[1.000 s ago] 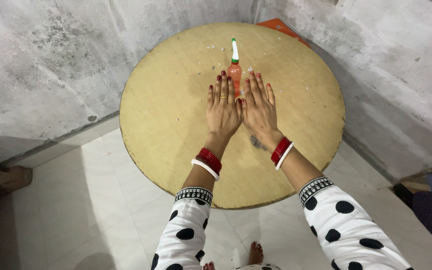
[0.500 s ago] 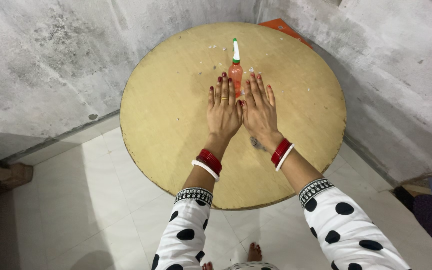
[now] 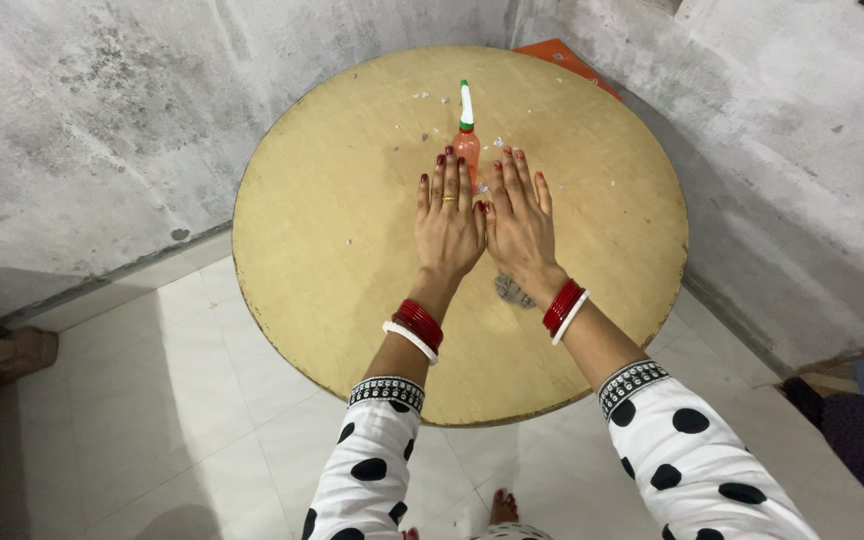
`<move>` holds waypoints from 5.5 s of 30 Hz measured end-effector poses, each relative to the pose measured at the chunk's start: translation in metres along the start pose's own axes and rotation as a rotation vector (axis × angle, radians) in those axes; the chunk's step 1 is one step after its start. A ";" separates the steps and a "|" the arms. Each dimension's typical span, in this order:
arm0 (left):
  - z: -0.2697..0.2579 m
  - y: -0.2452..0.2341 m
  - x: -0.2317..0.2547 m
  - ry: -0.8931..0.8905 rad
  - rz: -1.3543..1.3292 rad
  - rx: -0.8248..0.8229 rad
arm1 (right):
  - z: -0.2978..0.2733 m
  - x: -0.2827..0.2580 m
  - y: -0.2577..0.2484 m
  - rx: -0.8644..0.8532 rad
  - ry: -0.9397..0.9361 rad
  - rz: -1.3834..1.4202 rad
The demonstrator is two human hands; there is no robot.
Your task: The person sprays a cleaning solution onto a round wooden table and wipes the surface with a cloth. They repeatedly spray and wipe different sections to remove debris and clean the tabletop.
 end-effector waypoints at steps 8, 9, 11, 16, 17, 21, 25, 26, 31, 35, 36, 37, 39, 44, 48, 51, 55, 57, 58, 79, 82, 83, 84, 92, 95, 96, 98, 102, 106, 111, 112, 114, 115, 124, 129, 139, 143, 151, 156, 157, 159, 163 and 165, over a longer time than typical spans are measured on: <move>0.005 -0.007 -0.002 -0.084 -0.175 0.032 | 0.004 0.002 -0.025 0.188 -0.071 0.125; 0.003 0.009 -0.008 -0.167 -0.262 -0.073 | 0.003 0.002 -0.029 0.247 -0.087 0.170; -0.002 0.031 -0.020 -0.322 -0.266 -0.154 | 0.009 0.031 0.011 -0.061 0.186 0.189; -0.024 0.087 -0.047 -0.550 -0.380 -0.223 | -0.001 0.055 0.056 -0.203 0.338 0.223; -0.031 0.096 -0.051 -0.569 -0.373 -0.239 | -0.004 0.058 0.064 -0.230 0.365 0.235; -0.046 0.130 -0.067 -0.644 -0.336 -0.307 | -0.010 0.069 0.096 -0.318 0.424 0.278; -0.029 0.158 -0.076 -0.569 -0.263 -0.304 | 0.003 0.078 0.119 -0.300 0.434 0.294; -0.023 0.167 -0.077 -0.557 -0.279 -0.285 | 0.007 0.084 0.127 -0.306 0.462 0.313; -0.015 0.204 -0.084 -0.544 -0.390 -0.232 | 0.010 0.096 0.156 -0.295 0.494 0.378; -0.007 0.236 -0.095 -0.543 -0.393 -0.313 | 0.018 0.113 0.188 -0.314 0.561 0.342; -0.009 0.244 -0.097 -0.543 -0.383 -0.337 | 0.018 0.117 0.195 -0.314 0.562 0.316; -0.008 0.252 -0.100 -0.544 -0.390 -0.348 | 0.020 0.122 0.200 -0.292 0.576 0.330; -0.011 0.267 -0.105 -0.547 -0.405 -0.370 | 0.021 0.132 0.212 -0.248 0.603 0.359; -0.027 0.309 -0.119 -0.613 -0.420 -0.441 | 0.028 0.148 0.248 -0.275 0.497 0.367; -0.026 0.342 -0.135 -0.638 -0.433 -0.498 | 0.044 0.162 0.274 -0.264 0.508 0.376; -0.005 0.343 -0.131 -0.439 -0.461 -0.309 | 0.057 0.158 0.276 -0.215 0.411 0.380; -0.006 0.363 -0.129 -0.500 -0.485 -0.430 | 0.060 0.155 0.280 -0.269 0.446 0.447; -0.003 0.363 -0.127 -0.507 -0.530 -0.440 | 0.065 0.155 0.277 -0.228 0.462 0.501; -0.002 0.362 -0.125 -0.506 -0.544 -0.446 | 0.067 0.155 0.278 -0.234 0.476 0.511; -0.042 0.308 -0.122 -0.715 -0.903 -0.125 | 0.071 0.125 0.224 -0.189 0.589 0.682; -0.051 0.297 -0.123 -0.768 -0.963 -0.138 | 0.074 0.120 0.215 -0.180 0.618 0.815; -0.058 0.289 -0.120 -0.767 -1.044 -0.090 | 0.072 0.118 0.212 -0.164 0.628 0.877; -0.064 0.282 -0.116 -0.765 -1.125 -0.040 | 0.069 0.116 0.210 -0.149 0.638 0.940; -0.108 0.238 -0.101 -0.719 -0.898 0.073 | 0.053 0.081 0.218 -0.248 0.515 1.012; -0.113 0.231 -0.096 -0.732 -0.917 0.087 | 0.048 0.072 0.240 -0.358 0.573 1.054; -0.114 0.227 -0.095 -0.728 -0.927 0.097 | 0.045 0.070 0.247 -0.403 0.602 1.082; -0.115 0.222 -0.096 -0.739 -0.895 0.102 | 0.050 0.063 0.257 -0.424 0.571 1.220; -0.121 0.213 -0.089 -0.743 -1.006 0.122 | 0.050 0.060 0.273 -0.495 0.626 1.375; -0.131 0.219 -0.085 -0.847 -0.977 -0.033 | 0.049 0.063 0.287 -0.610 0.742 1.424; -0.125 0.215 -0.080 -0.865 -0.921 -0.023 | 0.052 0.078 0.292 -0.565 0.743 1.375; -0.124 0.218 -0.079 -0.884 -0.915 -0.051 | 0.053 0.082 0.293 -0.553 0.726 1.364; -0.123 0.224 -0.078 -0.919 -0.905 -0.113 | 0.055 0.088 0.293 -0.528 0.697 1.342; -0.122 0.226 -0.077 -0.921 -0.894 -0.133 | 0.054 0.093 0.295 -0.524 0.708 1.321; -0.117 0.240 -0.063 -0.891 -0.965 -0.164 | 0.046 0.115 0.295 -0.491 0.763 1.270; -0.115 0.241 -0.053 -0.836 -0.935 -0.194 | 0.039 0.132 0.285 -0.398 0.751 1.247; -0.101 0.241 -0.017 -0.759 -1.233 -0.271 | 0.020 0.156 0.224 -0.210 0.822 1.148; -0.098 0.236 0.003 -0.708 -1.372 -0.303 | 0.011 0.163 0.193 -0.098 0.856 1.129; -0.101 0.235 0.026 -0.705 -1.424 -0.378 | -0.009 0.183 0.173 -0.054 0.936 1.074; -0.100 0.233 0.029 -0.704 -1.382 -0.407 | -0.010 0.184 0.177 -0.049 0.906 1.151; -0.100 0.231 0.029 -0.705 -1.375 -0.410 | -0.011 0.184 0.179 -0.061 0.918 1.140; -0.100 0.227 0.028 -0.709 -1.362 -0.412 | -0.012 0.185 0.182 -0.085 0.938 1.120; -0.101 0.221 0.028 -0.733 -1.384 -0.454 | -0.008 0.179 0.179 -0.102 0.892 1.104; -0.102 0.219 0.026 -0.749 -1.349 -0.468 | -0.007 0.177 0.179 -0.119 0.888 1.077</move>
Point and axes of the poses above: each hand's wrist, its own z-axis towards the middle knuckle, its own y-axis out of the palm, x = y × z, the point moved 10 cm from there along z, towards the middle knuckle, and after that the axes turned 3 degrees about y, right-handed, at the moved point
